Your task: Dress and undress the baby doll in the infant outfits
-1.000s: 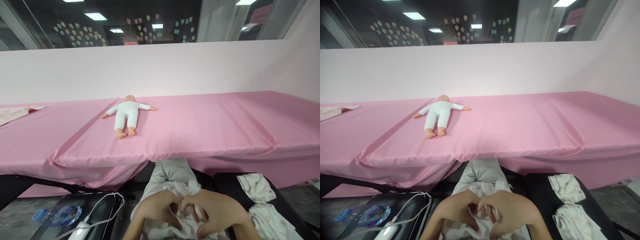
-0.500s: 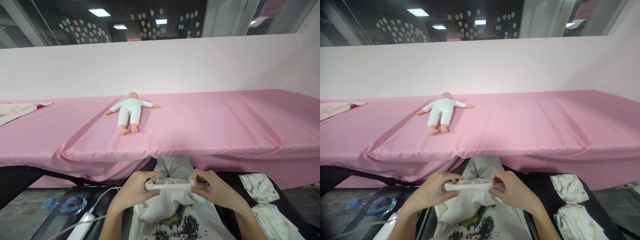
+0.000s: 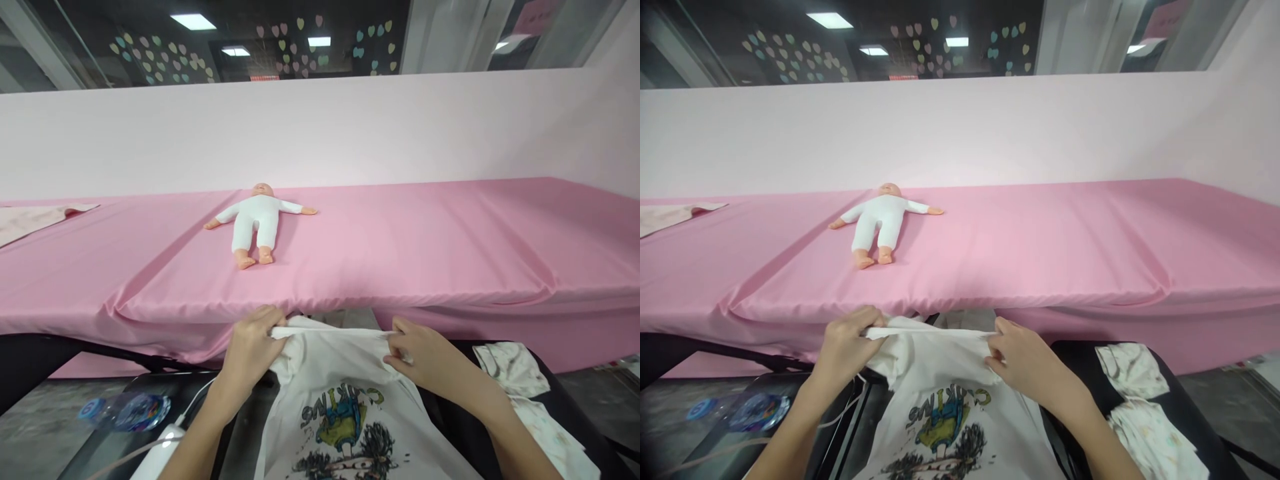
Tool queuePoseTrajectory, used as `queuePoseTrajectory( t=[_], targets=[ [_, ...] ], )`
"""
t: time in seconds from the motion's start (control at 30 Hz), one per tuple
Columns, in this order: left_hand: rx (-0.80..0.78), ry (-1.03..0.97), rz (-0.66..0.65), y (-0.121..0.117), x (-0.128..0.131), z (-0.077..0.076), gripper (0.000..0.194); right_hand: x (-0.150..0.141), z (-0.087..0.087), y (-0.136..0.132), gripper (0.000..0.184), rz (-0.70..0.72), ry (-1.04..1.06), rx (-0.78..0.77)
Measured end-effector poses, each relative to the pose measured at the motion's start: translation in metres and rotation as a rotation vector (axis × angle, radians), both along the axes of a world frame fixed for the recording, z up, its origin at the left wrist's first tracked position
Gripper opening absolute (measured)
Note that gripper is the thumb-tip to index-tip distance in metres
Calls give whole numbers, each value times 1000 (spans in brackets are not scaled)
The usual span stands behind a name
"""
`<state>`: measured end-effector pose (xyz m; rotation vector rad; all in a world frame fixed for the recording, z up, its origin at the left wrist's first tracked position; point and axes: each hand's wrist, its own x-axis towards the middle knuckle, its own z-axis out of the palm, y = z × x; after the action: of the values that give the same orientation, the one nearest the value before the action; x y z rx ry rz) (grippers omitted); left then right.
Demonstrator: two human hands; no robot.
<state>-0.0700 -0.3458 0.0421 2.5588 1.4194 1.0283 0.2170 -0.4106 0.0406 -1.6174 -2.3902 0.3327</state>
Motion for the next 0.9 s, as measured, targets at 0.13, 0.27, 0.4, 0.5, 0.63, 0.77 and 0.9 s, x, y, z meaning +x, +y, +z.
queuePoseTrajectory(
  t=[0.13, 0.27, 0.4, 0.5, 0.63, 0.77, 0.9],
  targets=[
    [13, -66, 139, -2, -9, -1, 16, 0, -3, 2, 21, -61, -104, 63],
    [-356, -53, 112, -7, -17, -3, 25, 2, -1, -5, 25, -79, -3, -18],
    [-744, -13, -215, -20, -27, -6, 25, 7, -1, -14, 24, -93, 231, -29],
    [-800, 24, -329, -27, -33, -6, 25, 11, 0, -18, 26, -103, 339, 23],
    [-688, -24, -167, -23, -31, -10, 25, 16, -1, -18, 25, -32, 481, 64],
    [-428, -57, 93, -14, -24, -18, 19, 14, -14, -9, 24, -99, 413, 305],
    [-271, -35, 250, -14, -17, -23, 20, 10, -29, -1, 26, -220, 220, 684]
  ],
)
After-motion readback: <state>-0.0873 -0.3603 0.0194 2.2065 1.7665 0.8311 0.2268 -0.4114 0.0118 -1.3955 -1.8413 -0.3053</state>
